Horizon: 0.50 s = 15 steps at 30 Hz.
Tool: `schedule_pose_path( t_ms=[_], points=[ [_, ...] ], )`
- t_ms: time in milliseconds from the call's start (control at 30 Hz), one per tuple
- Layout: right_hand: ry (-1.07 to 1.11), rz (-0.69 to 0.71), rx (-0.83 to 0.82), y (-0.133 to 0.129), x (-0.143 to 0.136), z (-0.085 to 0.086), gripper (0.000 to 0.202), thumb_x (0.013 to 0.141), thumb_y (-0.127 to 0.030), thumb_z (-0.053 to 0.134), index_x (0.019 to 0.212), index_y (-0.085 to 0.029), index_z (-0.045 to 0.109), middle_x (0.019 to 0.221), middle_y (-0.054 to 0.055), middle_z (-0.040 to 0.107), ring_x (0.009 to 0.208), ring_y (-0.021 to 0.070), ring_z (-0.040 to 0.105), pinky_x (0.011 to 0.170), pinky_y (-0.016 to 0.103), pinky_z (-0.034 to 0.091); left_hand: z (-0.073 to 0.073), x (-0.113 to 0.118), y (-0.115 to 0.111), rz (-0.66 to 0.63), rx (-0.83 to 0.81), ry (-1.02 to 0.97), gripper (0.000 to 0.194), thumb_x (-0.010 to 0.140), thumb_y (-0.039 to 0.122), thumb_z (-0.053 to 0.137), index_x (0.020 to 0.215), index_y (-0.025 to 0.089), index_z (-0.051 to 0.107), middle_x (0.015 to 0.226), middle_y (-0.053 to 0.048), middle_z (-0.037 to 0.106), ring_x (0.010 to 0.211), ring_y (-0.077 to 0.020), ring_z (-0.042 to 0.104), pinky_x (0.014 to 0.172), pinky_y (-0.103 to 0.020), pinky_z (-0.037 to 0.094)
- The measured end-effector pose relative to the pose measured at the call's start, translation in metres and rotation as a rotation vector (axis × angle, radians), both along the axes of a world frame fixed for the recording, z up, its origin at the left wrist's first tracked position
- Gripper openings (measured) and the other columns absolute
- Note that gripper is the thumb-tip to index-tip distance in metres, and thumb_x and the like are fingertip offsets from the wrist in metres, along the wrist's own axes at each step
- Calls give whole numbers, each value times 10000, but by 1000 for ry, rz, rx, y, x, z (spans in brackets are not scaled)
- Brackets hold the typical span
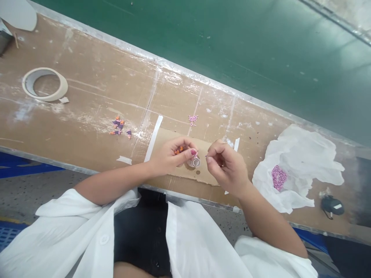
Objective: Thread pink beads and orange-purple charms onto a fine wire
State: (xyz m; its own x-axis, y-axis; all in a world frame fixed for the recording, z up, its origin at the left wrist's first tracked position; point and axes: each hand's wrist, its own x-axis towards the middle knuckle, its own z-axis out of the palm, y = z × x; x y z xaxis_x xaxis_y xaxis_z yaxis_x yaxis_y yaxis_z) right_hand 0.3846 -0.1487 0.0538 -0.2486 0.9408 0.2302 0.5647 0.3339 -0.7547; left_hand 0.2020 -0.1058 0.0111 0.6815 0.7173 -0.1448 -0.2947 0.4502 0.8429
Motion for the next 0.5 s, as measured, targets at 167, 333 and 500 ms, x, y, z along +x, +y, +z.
schedule_pose_path(
  t_ms=[167,333,500],
  points=[
    [-452,237,-61,-3,19,0,103,907,-130,460,864,-220,437,711,-21,495,522,116,419,468,233,329,-5,2,6,6,-97,-25,365,804,422,730,977,164,539,739,41,578,582,-27,475,580,-175,391],
    [-672,282,47,-11,20,-17,96,967,-198,406,874,-212,424,735,-1,539,478,118,392,415,234,229,-4,2,7,-52,-95,-24,288,815,360,724,872,146,540,689,56,538,522,-15,420,518,-176,362],
    [-698,297,30,-13,16,-23,165,980,-196,377,816,-215,380,706,-2,511,448,111,366,413,250,188,-1,2,7,-19,-175,-50,317,793,343,750,863,169,494,609,95,451,470,-17,379,450,-171,304]
  ],
)
